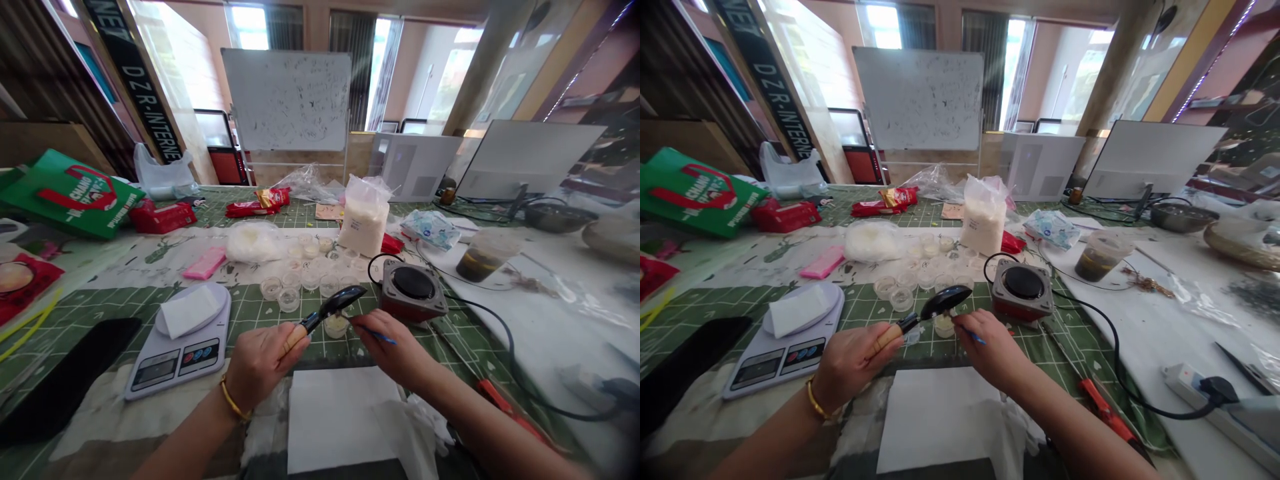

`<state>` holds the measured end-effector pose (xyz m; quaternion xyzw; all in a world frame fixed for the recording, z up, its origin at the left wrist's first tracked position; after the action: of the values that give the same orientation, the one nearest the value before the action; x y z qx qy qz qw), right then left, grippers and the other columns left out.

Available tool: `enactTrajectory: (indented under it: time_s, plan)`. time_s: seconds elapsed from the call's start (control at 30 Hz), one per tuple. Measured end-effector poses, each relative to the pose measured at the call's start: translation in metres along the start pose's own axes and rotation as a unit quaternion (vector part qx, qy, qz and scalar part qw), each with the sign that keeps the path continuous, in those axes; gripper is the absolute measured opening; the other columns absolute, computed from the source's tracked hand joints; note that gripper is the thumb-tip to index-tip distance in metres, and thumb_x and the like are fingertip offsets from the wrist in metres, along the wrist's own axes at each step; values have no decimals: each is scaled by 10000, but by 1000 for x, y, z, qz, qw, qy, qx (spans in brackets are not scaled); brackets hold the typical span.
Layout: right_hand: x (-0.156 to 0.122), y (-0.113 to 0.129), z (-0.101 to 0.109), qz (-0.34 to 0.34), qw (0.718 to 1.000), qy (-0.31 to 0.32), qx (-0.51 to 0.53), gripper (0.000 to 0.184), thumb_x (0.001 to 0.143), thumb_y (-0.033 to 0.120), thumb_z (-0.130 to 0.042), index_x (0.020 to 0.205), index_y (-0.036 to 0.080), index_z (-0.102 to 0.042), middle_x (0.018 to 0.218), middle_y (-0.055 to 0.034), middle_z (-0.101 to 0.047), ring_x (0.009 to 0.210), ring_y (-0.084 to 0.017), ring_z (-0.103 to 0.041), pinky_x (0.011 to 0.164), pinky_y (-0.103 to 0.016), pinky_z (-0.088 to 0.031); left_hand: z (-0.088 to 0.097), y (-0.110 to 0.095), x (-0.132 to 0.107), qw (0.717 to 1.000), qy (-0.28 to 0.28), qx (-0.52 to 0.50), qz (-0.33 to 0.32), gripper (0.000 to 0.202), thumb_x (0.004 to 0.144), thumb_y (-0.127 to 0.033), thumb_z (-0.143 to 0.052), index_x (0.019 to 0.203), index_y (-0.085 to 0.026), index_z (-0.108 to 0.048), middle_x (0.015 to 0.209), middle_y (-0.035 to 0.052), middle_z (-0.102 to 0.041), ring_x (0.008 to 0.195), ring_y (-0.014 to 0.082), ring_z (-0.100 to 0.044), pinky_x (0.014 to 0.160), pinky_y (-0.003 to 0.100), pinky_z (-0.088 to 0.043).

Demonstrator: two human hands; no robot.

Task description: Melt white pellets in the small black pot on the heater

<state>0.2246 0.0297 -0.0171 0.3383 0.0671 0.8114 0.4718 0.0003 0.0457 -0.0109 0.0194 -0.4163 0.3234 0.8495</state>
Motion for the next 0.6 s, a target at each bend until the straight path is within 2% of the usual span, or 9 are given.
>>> enactTrajectory:
  time_s: [0.07,0.17,0.23,0.3,0.4,0.5,0.6]
  plan:
    - [-1,2,3,1,1000,14,-5,175,902,184,-457,916,185,-632,790,-57,-676,746,-179,-623,691,-312,-514,0,5,-1,997,-5,-45,56,105,816,-311,-644,781,-212,-634,589,-31,-624,510,115,-556,507,231,-384]
    - [-6,0,18,-10,998,-57,2,167,905,197,-468,990,190,-612,843,-63,-675,784,-176,-628,714,-310,-515,2,14,-3,980,-27,-109,164,153,765,-354,-682,750,-205,-651,586,-20,-618,520,116,-544,508,225,-388]
    - [-14,-3,27,-10,995,-95,-8,175,907,202,-470,1027,201,-599,879,-66,-672,813,-179,-632,729,-312,-516,2,22,-4,953,-39,-162,254,189,777,-380,-664,760,-193,-645,571,-22,-590,499,109,-510,471,217,-372]
    - [-23,-7,32,-9,995,-95,-24,175,908,198,-469,1022,211,-602,887,-66,-670,828,-184,-635,734,-313,-520,-1,30,-4,909,-37,-233,344,274,827,-435,-590,726,-181,-602,485,-52,-481,411,87,-415,388,204,-310]
    - [-38,-13,34,-1,998,-57,-40,194,906,166,-462,1022,216,-609,904,-74,-666,842,-187,-632,735,-315,-527,-8,39,-6,820,-5,-360,445,408,861,-537,-471,654,-188,-509,432,-107,-281,316,54,-215,299,192,-193]
    - [-53,-18,35,29,997,9,-69,294,887,111,-453,1121,226,-589,1012,-91,-671,933,-204,-618,807,-356,-521,-14,42,-7,732,31,-466,496,413,844,-565,-468,669,-192,-484,460,-126,-235,318,39,-140,288,184,-194]
    - [-63,-25,34,58,988,76,-125,425,848,59,-454,1225,228,-552,1120,-99,-664,1032,-233,-586,881,-421,-490,-14,39,-8,661,49,-540,520,360,842,-518,-507,710,-183,-488,488,-127,-232,340,28,-123,310,165,-198]
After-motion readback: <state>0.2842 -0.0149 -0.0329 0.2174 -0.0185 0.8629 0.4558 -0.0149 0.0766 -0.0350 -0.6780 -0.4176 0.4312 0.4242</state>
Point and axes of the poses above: each hand's wrist, its own x-axis towards the middle knuckle, its own z-axis out of the back of the hand, y = z × x, the point moved 4 cm from there along x, towards the middle knuckle
